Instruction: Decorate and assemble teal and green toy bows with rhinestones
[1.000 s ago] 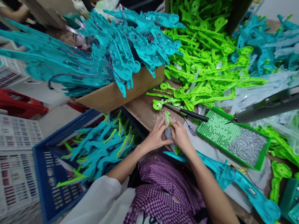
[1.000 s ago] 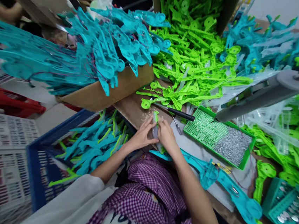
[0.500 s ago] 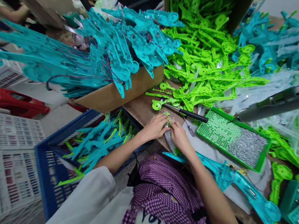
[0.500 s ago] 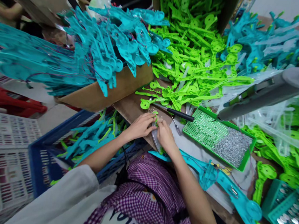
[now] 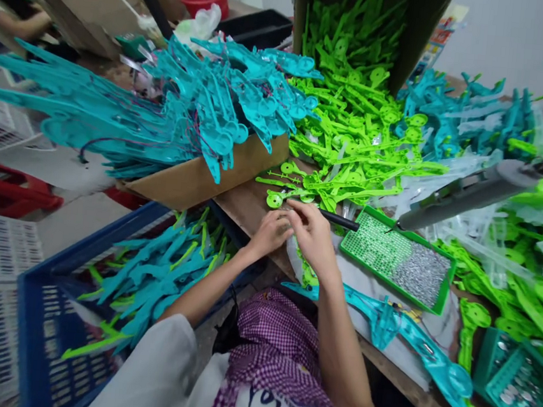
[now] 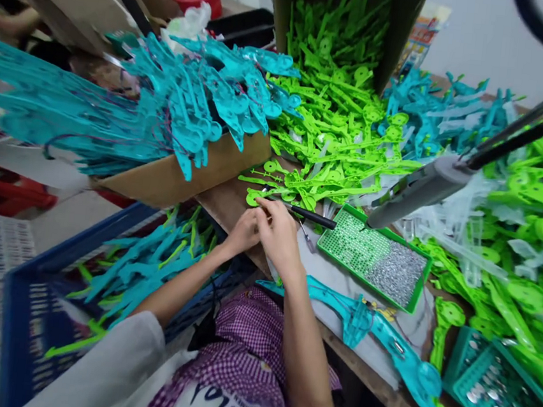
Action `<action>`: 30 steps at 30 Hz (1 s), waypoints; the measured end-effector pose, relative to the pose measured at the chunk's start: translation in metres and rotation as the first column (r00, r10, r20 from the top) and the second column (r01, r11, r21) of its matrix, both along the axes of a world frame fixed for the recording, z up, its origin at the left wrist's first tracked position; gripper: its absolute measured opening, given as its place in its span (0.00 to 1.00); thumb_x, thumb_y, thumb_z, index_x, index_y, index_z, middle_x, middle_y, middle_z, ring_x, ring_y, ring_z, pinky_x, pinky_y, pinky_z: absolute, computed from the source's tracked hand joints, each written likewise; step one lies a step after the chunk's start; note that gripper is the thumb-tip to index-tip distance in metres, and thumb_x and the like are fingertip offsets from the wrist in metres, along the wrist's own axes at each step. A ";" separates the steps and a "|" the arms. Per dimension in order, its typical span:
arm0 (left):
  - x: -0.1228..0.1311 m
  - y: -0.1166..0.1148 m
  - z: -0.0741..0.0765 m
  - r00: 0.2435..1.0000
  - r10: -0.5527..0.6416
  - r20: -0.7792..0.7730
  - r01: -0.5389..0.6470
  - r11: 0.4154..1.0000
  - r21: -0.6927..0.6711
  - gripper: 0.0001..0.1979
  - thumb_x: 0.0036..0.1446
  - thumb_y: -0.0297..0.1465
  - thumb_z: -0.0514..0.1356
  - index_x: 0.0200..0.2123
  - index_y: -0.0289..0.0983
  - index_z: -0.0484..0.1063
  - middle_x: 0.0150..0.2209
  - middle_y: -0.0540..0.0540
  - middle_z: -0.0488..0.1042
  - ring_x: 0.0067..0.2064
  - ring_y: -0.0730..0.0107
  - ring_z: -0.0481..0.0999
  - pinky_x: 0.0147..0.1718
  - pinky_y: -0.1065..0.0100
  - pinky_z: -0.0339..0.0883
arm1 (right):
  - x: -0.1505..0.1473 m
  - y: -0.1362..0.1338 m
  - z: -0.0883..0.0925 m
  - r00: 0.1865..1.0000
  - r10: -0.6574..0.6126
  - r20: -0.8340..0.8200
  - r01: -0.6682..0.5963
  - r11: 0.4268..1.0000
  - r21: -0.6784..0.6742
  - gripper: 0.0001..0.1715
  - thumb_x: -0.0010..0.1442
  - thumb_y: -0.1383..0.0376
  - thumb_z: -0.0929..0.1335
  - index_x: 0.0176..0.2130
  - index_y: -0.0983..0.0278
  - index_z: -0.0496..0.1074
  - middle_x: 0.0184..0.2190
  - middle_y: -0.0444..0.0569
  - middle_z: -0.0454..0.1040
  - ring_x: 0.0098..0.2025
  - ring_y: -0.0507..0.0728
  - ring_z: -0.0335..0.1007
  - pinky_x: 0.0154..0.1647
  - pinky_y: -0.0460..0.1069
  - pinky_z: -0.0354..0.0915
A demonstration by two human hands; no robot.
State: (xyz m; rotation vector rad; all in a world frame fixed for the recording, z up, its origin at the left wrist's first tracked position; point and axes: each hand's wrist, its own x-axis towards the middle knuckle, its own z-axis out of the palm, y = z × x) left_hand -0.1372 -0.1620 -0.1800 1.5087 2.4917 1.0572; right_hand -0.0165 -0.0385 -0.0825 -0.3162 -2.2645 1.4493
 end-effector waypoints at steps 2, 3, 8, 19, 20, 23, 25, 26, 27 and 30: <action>0.000 0.001 0.010 1.000 0.017 -0.001 -0.017 0.999 0.038 0.12 0.60 0.33 0.58 0.45 0.37 0.75 0.48 0.41 0.73 0.51 0.60 0.70 0.53 0.55 0.66 | 0.014 0.001 0.003 1.000 0.005 -0.027 -0.007 0.998 -0.060 0.16 0.65 0.63 0.62 0.50 0.62 0.72 0.45 0.50 0.75 0.47 0.54 0.71 0.49 0.49 0.65; -0.002 0.006 0.017 1.000 0.016 -0.002 -0.016 0.998 0.062 0.12 0.61 0.33 0.58 0.46 0.38 0.74 0.47 0.42 0.73 0.51 0.61 0.71 0.52 0.57 0.66 | 0.025 0.002 0.000 1.000 0.003 -0.001 -0.003 0.997 -0.083 0.16 0.65 0.62 0.62 0.49 0.62 0.73 0.43 0.49 0.75 0.45 0.54 0.71 0.48 0.49 0.66; -0.028 0.082 0.051 0.989 -0.083 -0.119 0.095 0.991 0.096 0.11 0.63 0.33 0.55 0.46 0.39 0.74 0.44 0.44 0.75 0.48 0.62 0.72 0.50 0.59 0.66 | 0.068 -0.009 -0.015 0.990 -0.009 0.142 0.025 0.994 -0.105 0.15 0.66 0.61 0.62 0.45 0.60 0.75 0.37 0.49 0.77 0.39 0.55 0.73 0.42 0.49 0.67; -0.057 0.173 0.040 0.974 -0.132 -0.184 0.111 0.987 -0.118 0.09 0.59 0.28 0.59 0.41 0.36 0.77 0.40 0.42 0.77 0.44 0.58 0.74 0.44 0.59 0.66 | 0.105 -0.008 -0.029 0.971 -0.012 0.238 0.029 0.997 -0.070 0.15 0.66 0.60 0.62 0.45 0.60 0.75 0.37 0.48 0.78 0.40 0.55 0.74 0.42 0.49 0.69; -0.058 0.170 0.044 0.974 -0.120 -0.191 0.108 0.991 -0.075 0.09 0.59 0.27 0.59 0.42 0.36 0.76 0.40 0.41 0.76 0.45 0.58 0.74 0.45 0.58 0.66 | 0.105 -0.008 -0.027 0.975 0.005 0.221 0.006 0.999 -0.049 0.15 0.66 0.61 0.62 0.46 0.59 0.75 0.36 0.48 0.77 0.39 0.55 0.74 0.41 0.49 0.69; -0.059 0.145 0.057 0.971 -0.031 -0.238 0.057 0.993 0.105 0.10 0.63 0.29 0.55 0.43 0.37 0.75 0.42 0.41 0.76 0.48 0.58 0.73 0.49 0.55 0.65 | 0.111 -0.003 -0.019 0.985 -0.105 0.134 0.093 0.991 0.092 0.15 0.66 0.62 0.62 0.48 0.58 0.74 0.37 0.50 0.76 0.40 0.56 0.74 0.43 0.53 0.70; -0.053 0.114 0.059 0.967 0.014 -0.255 0.042 0.976 0.216 0.12 0.65 0.32 0.52 0.42 0.38 0.75 0.43 0.42 0.76 0.50 0.60 0.73 0.52 0.55 0.66 | 0.122 0.000 -0.013 0.952 -0.301 0.047 0.286 0.936 0.207 0.17 0.65 0.64 0.62 0.53 0.55 0.71 0.43 0.53 0.75 0.45 0.59 0.73 0.46 0.57 0.70; -0.047 0.095 0.056 0.966 0.011 -0.259 0.058 0.964 0.259 0.12 0.65 0.33 0.52 0.42 0.39 0.75 0.44 0.43 0.76 0.50 0.62 0.73 0.53 0.55 0.66 | 0.129 0.001 -0.011 0.926 -0.378 0.004 0.364 0.895 0.257 0.21 0.65 0.64 0.63 0.56 0.54 0.68 0.47 0.55 0.73 0.49 0.61 0.71 0.49 0.59 0.69; -0.038 0.075 0.051 0.965 -0.028 -0.260 0.103 0.954 0.282 0.12 0.65 0.33 0.52 0.42 0.40 0.75 0.44 0.44 0.77 0.51 0.63 0.74 0.54 0.55 0.66 | 0.135 0.002 -0.009 0.911 -0.412 -0.028 0.401 0.865 0.303 0.24 0.64 0.63 0.64 0.59 0.52 0.65 0.52 0.56 0.70 0.54 0.63 0.69 0.52 0.62 0.68; -0.003 0.019 0.027 0.950 -0.135 -0.281 0.236 0.900 0.367 0.10 0.65 0.32 0.53 0.42 0.42 0.74 0.41 0.47 0.78 0.47 0.67 0.77 0.54 0.56 0.71 | 0.145 0.001 -0.010 0.975 -0.223 0.017 0.197 0.890 0.412 0.32 0.63 0.61 0.65 0.64 0.47 0.57 0.61 0.53 0.63 0.63 0.66 0.60 0.58 0.67 0.63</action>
